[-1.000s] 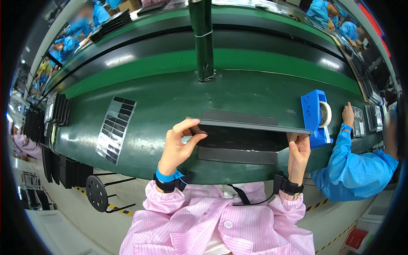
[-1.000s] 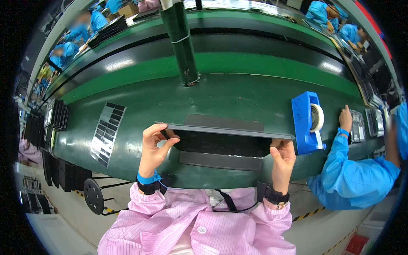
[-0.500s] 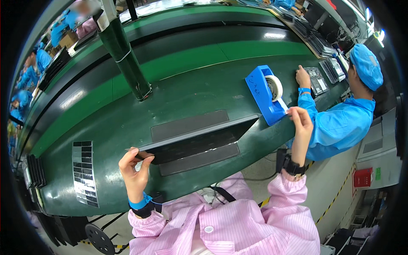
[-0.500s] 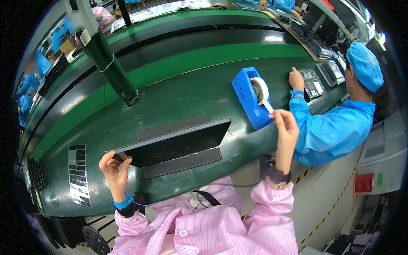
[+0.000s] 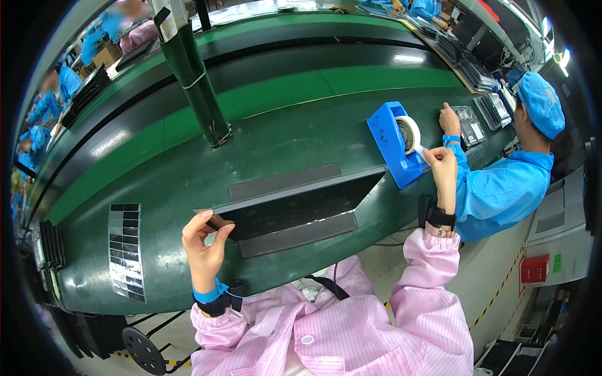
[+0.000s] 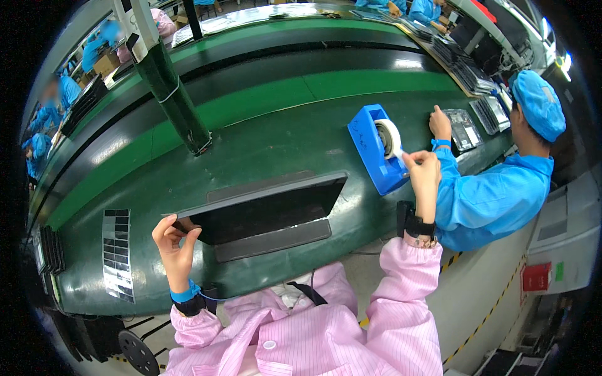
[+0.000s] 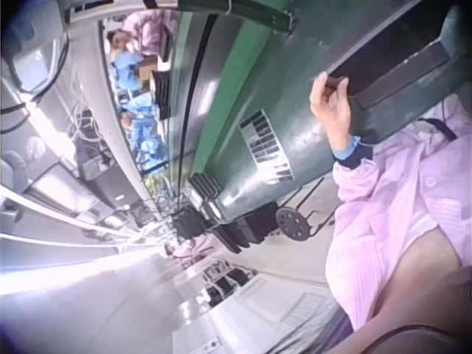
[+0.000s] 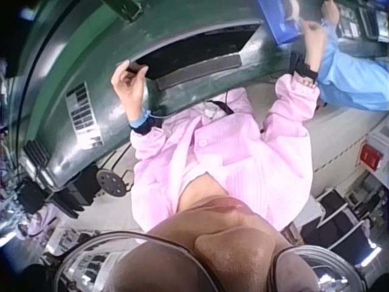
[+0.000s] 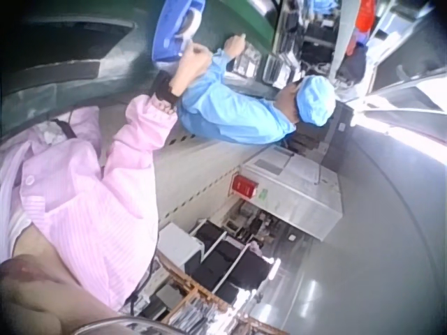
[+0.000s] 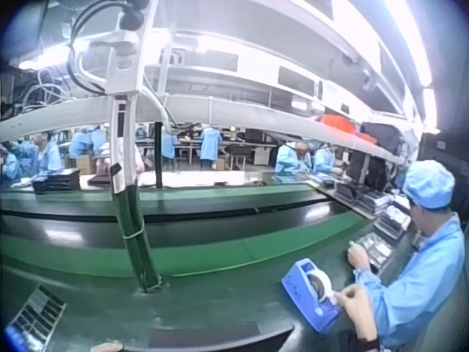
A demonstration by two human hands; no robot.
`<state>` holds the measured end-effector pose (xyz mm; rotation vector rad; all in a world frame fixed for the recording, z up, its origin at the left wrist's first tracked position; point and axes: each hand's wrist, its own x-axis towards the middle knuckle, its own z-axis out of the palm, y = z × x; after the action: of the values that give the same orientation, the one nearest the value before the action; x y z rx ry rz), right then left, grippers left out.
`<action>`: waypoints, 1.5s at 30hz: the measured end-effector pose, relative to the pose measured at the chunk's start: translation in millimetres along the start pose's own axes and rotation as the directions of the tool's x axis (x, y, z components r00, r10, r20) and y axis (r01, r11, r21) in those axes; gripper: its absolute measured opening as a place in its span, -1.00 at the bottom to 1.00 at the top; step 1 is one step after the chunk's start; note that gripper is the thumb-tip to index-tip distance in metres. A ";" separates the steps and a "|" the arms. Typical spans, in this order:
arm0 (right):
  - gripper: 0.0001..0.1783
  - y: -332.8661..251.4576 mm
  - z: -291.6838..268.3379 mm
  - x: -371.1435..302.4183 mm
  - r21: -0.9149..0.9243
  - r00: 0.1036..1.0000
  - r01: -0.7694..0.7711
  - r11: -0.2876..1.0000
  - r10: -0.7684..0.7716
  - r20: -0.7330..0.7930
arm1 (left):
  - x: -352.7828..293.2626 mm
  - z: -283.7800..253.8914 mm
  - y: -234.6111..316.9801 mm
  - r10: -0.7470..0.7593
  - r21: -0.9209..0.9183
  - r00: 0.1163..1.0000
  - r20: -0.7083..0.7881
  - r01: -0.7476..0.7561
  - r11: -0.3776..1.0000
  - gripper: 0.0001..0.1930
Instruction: The recorder is assembling and testing tablets on a production line.
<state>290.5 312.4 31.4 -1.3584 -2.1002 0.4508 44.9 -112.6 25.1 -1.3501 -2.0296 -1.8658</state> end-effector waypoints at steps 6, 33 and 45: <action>-0.86 -34.4 -17.9 -7.2 0.180 0.997 0.003 0.984 -0.017 0.075 | -2.3 1.6 -2.1 -0.007 -0.017 1.000 -0.010 0.007 1.000 -0.38; -0.84 9.4 8.9 -73.2 0.874 0.958 -0.264 0.407 0.213 0.190 | -4.7 4.3 1.1 -0.024 0.019 0.996 -0.082 0.026 0.999 -0.42; -0.92 32.3 49.2 -74.4 0.974 0.980 -0.172 -0.146 0.073 0.184 | -6.0 2.1 -3.5 0.015 0.023 0.998 -0.055 -0.014 1.000 -0.38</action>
<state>304.5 260.2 -46.6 -0.4282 -0.8327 1.7828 47.4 -113.6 18.4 -1.2891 -2.0033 -1.8467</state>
